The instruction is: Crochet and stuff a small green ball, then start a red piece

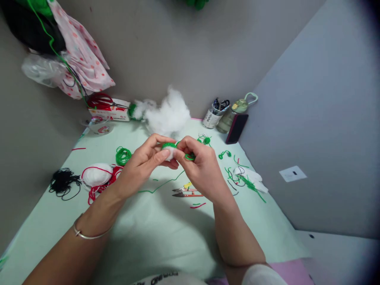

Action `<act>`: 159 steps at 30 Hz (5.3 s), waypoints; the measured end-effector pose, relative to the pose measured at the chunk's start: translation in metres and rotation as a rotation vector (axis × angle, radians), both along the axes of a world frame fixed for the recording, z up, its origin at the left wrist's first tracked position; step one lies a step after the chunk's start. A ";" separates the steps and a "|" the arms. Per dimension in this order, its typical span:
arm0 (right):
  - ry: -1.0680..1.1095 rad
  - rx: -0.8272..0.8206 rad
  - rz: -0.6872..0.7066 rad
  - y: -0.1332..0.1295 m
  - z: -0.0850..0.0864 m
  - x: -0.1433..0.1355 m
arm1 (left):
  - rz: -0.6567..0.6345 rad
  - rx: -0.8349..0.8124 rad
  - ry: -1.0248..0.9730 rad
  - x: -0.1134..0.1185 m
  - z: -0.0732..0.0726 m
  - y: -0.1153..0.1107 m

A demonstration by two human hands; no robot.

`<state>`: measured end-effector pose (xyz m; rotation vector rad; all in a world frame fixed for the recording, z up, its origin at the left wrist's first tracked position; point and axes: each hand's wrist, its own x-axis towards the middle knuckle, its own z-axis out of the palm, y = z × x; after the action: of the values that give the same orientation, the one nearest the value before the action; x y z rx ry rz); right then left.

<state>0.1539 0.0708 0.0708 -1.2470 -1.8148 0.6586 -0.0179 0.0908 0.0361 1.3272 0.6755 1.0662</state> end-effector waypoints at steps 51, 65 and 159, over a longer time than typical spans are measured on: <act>0.172 -0.117 0.145 -0.003 0.004 -0.004 | 0.038 0.009 -0.008 -0.003 0.000 0.004; 0.039 -0.050 -0.057 0.005 -0.014 -0.011 | 0.049 -0.109 -0.116 0.008 -0.010 0.007; -0.428 -0.323 0.001 -0.031 -0.084 0.069 | 0.661 0.009 -0.019 -0.039 0.000 -0.022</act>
<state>0.2229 0.0393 -0.0135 -1.7045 -2.1099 0.7487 -0.0573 0.0686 0.0363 1.1166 1.1379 1.6021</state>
